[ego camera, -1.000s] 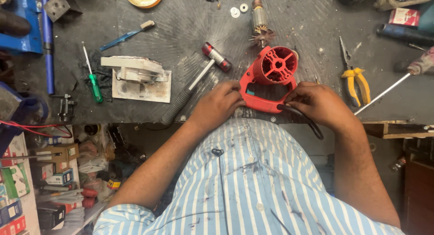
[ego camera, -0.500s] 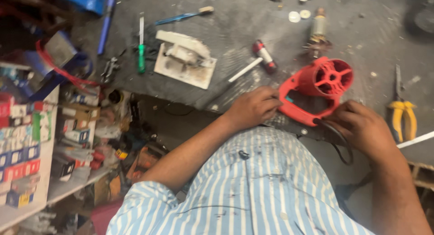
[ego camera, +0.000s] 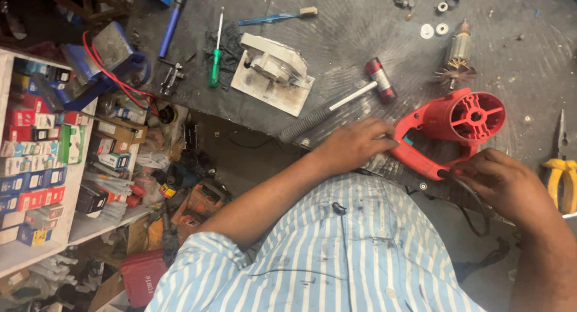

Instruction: The person repairs a red angle grinder at a workbench. They use a green-handled screwdriver to work on the switch and brush holder area of the grinder housing, manipulate small wires and components, then move to a bench where they handle the motor armature and use a hammer and pliers while working on the disassembled tool parts.

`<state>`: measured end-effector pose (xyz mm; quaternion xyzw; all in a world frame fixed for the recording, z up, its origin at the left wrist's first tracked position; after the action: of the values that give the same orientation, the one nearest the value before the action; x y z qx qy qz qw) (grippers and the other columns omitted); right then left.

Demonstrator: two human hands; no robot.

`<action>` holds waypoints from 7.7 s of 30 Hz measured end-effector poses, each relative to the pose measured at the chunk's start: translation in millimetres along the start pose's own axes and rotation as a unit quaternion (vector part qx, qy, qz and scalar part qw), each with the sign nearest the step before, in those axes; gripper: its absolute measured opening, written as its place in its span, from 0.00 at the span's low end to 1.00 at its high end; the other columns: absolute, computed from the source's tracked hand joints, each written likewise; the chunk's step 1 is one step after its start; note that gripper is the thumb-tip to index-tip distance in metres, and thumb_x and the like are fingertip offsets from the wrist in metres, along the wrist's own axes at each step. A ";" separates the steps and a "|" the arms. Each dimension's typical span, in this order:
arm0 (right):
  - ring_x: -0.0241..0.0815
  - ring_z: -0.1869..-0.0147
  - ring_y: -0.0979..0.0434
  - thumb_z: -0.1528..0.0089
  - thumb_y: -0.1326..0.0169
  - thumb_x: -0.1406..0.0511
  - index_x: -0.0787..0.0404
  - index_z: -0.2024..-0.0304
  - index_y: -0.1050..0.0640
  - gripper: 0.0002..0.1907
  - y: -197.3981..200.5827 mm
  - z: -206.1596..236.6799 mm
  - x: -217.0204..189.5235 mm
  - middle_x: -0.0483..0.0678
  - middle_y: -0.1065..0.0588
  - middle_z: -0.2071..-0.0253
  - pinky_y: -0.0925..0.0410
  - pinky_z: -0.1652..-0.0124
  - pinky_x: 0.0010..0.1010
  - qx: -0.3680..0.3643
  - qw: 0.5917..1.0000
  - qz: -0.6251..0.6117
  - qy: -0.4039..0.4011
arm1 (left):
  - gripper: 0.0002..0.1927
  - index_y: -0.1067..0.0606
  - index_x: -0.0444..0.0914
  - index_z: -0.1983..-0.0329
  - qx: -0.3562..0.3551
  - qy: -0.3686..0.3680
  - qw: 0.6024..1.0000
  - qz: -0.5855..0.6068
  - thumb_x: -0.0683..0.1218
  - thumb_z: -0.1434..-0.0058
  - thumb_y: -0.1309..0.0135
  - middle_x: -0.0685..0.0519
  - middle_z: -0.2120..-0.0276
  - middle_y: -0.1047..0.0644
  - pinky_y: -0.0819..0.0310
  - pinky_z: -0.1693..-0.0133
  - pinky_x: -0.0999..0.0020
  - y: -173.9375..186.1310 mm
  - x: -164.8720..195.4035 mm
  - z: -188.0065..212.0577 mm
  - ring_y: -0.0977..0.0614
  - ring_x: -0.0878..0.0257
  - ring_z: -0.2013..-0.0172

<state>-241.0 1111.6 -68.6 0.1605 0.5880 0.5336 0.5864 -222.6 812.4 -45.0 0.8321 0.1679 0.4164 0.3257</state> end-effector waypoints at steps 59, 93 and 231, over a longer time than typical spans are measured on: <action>0.46 0.53 0.17 0.42 0.35 0.54 0.61 0.56 0.16 0.19 -70.7 -25.2 -46.4 0.49 0.19 0.50 0.25 0.56 0.37 0.226 0.973 0.021 0.048 | 0.18 0.34 0.38 0.41 -0.012 -0.009 0.996 0.085 0.44 0.28 0.41 0.44 0.51 0.22 0.19 0.52 0.60 -19.9 26.6 -13.4 0.17 0.49 0.50; 0.50 0.52 0.18 0.47 0.35 0.60 0.61 0.56 0.19 0.19 -65.4 -22.6 -48.3 0.50 0.21 0.52 0.25 0.55 0.41 0.210 0.976 -0.015 0.056 | 0.15 0.20 0.43 0.44 0.044 0.055 0.974 0.213 0.46 0.32 0.36 0.53 0.54 0.23 0.21 0.36 0.60 -32.1 47.1 -31.5 0.18 0.62 0.49; 0.43 0.47 0.17 0.28 0.52 0.76 0.67 0.52 0.22 0.07 15.2 -10.9 -53.2 0.52 0.20 0.54 0.24 0.44 0.35 0.136 0.867 -0.426 0.221 | 0.09 0.22 0.35 0.53 -0.015 0.124 0.988 0.086 0.40 0.36 0.41 0.47 0.54 0.20 0.24 0.49 0.58 -39.1 27.0 -16.1 0.18 0.49 0.51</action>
<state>-243.2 1069.2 -31.5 -0.1494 0.7799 0.1688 0.5838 -219.7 862.4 -48.8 0.7805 0.1284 0.5453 0.2775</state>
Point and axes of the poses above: each hand's wrist, its own z-axis away from the middle knuckle, its own y-axis out of the back of the hand, x = y × z, the point moved 2 cm from there along -z, towards the middle knuckle
